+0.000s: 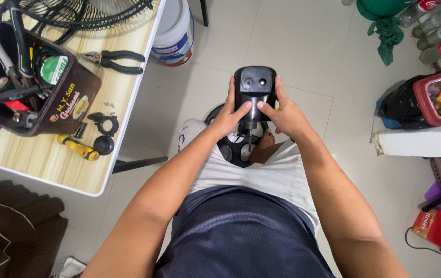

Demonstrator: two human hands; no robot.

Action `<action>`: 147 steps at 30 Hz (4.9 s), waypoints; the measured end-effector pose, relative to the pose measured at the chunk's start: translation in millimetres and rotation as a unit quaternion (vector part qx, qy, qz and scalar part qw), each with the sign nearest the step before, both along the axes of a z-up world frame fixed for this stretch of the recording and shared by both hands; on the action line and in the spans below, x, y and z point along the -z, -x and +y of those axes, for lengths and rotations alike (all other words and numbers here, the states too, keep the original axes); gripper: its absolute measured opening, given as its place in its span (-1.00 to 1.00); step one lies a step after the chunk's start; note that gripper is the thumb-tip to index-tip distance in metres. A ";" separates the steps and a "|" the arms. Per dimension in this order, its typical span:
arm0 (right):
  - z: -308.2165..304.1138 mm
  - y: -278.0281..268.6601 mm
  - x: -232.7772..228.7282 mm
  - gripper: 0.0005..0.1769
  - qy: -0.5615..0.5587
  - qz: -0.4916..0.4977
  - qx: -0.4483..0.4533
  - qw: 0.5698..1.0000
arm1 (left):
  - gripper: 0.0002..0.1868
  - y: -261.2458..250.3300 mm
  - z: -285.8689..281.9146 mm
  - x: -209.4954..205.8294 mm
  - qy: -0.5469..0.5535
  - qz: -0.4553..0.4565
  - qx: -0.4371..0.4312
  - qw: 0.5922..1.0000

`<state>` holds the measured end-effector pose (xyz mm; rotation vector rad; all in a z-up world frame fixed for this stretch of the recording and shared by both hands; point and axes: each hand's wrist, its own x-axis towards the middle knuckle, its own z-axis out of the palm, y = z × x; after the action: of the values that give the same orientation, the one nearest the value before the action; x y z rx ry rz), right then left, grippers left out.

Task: The person disassembles a small black fan motor using a screwdriver, removes the rear cover and internal components, and reassembles the unit. The person handles the motor housing, screws, and internal parts while seated on the floor.

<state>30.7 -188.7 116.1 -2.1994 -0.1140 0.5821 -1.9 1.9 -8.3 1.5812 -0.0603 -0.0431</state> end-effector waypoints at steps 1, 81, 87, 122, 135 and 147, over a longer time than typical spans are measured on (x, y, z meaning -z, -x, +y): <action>0.1 -0.1 1.0 0.11 -0.002 -0.003 0.000 1.000 | 0.12 -0.2 -0.5 2.7 0.016 -0.005 0.002 1.000; -39.1 10.0 -52.9 -0.27 -0.038 -0.113 0.020 0.993 | -0.25 -35.4 14.1 -36.5 -0.212 -0.116 -0.013 0.970; 25.5 24.5 -75.6 -0.72 -0.475 0.039 -0.051 0.877 | -0.34 83.2 39.6 -110.2 -0.042 -0.095 0.027 0.994; 375.5 101.3 -9.7 -0.85 -0.088 -0.511 -0.490 0.701 | -0.75 327.7 262.4 -131.2 -0.400 0.118 -0.538 0.733; 88.4 9.9 -17.7 -0.68 -0.274 -0.190 -0.139 0.932 | -0.72 259.9 263.7 -120.5 -0.582 0.092 -0.456 0.667; -32.7 -98.2 49.9 -0.80 -0.157 -0.273 0.003 0.949 | -0.76 191.9 105.2 -156.6 -0.423 -0.089 -0.341 0.835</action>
<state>128.9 -221.4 66.2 -1.9882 -0.4569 -0.0657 -193.8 107.0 148.3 2.4053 0.4405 0.7332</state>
